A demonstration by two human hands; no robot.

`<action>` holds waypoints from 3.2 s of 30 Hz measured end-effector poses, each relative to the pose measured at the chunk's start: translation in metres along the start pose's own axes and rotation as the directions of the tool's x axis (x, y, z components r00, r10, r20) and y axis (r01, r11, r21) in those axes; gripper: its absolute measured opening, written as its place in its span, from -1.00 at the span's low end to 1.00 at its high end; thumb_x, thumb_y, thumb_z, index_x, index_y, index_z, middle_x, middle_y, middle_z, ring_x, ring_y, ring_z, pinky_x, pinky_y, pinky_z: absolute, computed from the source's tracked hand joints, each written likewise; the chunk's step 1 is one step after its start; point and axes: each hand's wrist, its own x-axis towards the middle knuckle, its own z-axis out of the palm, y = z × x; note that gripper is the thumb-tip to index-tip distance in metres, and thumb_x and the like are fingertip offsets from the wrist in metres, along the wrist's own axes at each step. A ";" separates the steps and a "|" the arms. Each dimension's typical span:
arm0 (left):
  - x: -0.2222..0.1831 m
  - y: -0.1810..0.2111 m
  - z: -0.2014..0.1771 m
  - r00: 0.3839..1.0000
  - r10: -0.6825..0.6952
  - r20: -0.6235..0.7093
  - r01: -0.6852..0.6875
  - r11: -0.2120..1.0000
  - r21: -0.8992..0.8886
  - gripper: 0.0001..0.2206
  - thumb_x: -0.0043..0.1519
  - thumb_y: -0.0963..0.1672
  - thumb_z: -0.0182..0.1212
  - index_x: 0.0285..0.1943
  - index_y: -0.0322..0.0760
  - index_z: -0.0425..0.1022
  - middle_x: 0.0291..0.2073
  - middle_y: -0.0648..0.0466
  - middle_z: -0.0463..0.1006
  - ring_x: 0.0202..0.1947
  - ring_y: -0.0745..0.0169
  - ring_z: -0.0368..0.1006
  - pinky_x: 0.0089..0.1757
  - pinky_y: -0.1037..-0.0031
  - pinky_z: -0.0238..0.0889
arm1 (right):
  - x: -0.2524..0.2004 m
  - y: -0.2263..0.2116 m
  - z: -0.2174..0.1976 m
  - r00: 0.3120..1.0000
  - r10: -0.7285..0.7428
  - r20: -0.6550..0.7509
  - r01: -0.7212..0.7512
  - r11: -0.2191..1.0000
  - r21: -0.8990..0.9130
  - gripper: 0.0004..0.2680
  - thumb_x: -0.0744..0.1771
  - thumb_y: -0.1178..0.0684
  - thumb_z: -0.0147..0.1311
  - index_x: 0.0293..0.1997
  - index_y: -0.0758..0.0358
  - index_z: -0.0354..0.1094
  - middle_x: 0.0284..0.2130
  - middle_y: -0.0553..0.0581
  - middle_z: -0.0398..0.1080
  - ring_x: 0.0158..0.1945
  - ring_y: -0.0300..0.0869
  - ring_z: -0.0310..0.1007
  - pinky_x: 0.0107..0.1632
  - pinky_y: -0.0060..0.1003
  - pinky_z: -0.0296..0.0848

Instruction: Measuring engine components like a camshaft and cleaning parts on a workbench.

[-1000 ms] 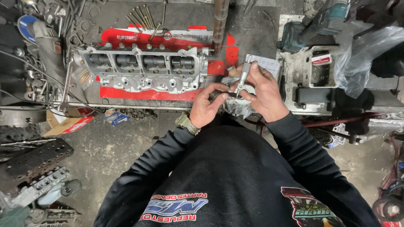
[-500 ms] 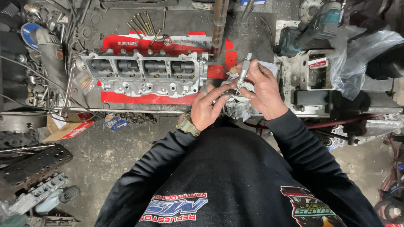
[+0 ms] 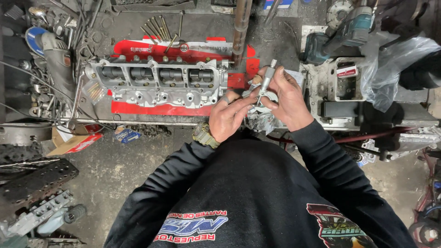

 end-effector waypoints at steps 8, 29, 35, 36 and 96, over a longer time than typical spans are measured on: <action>0.004 0.005 -0.003 0.998 0.062 0.002 -0.062 0.998 0.020 -0.81 0.37 -0.11 0.30 0.12 0.08 0.70 -0.30 0.14 0.53 -0.35 0.02 0.57 -0.29 0.27 0.52 | -0.003 0.000 0.001 1.000 0.003 -0.002 -0.003 1.000 -0.015 -0.63 0.46 -0.23 -0.08 0.10 0.37 0.41 -0.27 0.38 0.53 -0.30 0.12 0.70 -0.76 -0.67 0.06; 0.110 -0.097 0.018 0.686 -0.723 0.088 0.642 0.544 -0.540 -0.79 0.35 -0.09 0.30 -0.21 -0.36 0.59 -0.47 -0.03 0.59 -0.61 0.41 0.44 -0.62 0.63 0.24 | -0.021 0.035 -0.047 0.953 0.180 -0.244 -0.200 0.978 -0.061 -0.63 0.49 -0.20 -0.14 0.19 0.40 0.34 -0.28 0.34 0.45 -0.29 0.14 0.63 -0.77 -0.66 -0.03; 0.183 -0.078 0.015 0.732 -0.679 0.053 0.574 0.574 -0.584 -0.73 0.35 -0.04 0.28 -0.28 -0.34 0.58 -0.54 0.02 0.51 -0.66 0.45 0.36 -0.68 0.62 0.23 | -0.032 0.050 -0.051 0.941 0.241 -0.238 -0.272 0.957 -0.105 -0.60 0.49 -0.20 -0.14 0.21 0.45 0.33 -0.25 0.43 0.47 -0.29 0.20 0.63 -0.78 -0.63 -0.01; 0.197 -0.074 0.010 0.750 -0.661 0.024 0.541 0.593 -0.596 -0.72 0.35 -0.04 0.27 -0.29 -0.34 0.57 -0.55 0.03 0.49 -0.67 0.46 0.34 -0.69 0.63 0.23 | -0.030 0.050 -0.050 0.941 0.246 -0.233 -0.277 0.954 -0.111 -0.59 0.49 -0.21 -0.13 0.21 0.46 0.33 -0.25 0.43 0.47 -0.29 0.20 0.63 -0.78 -0.62 -0.01; 0.404 -0.029 -0.048 0.810 -0.533 0.244 0.448 0.294 -0.844 -0.76 0.31 -0.07 0.17 -0.28 -0.37 0.48 -0.56 0.09 0.42 -0.71 0.46 0.12 -0.67 0.61 -0.14 | -0.034 0.038 -0.047 0.933 0.301 -0.199 -0.330 0.934 -0.136 -0.61 0.46 -0.15 -0.12 0.20 0.48 0.38 -0.24 0.38 0.44 -0.30 0.00 0.50 -0.62 -0.40 -0.05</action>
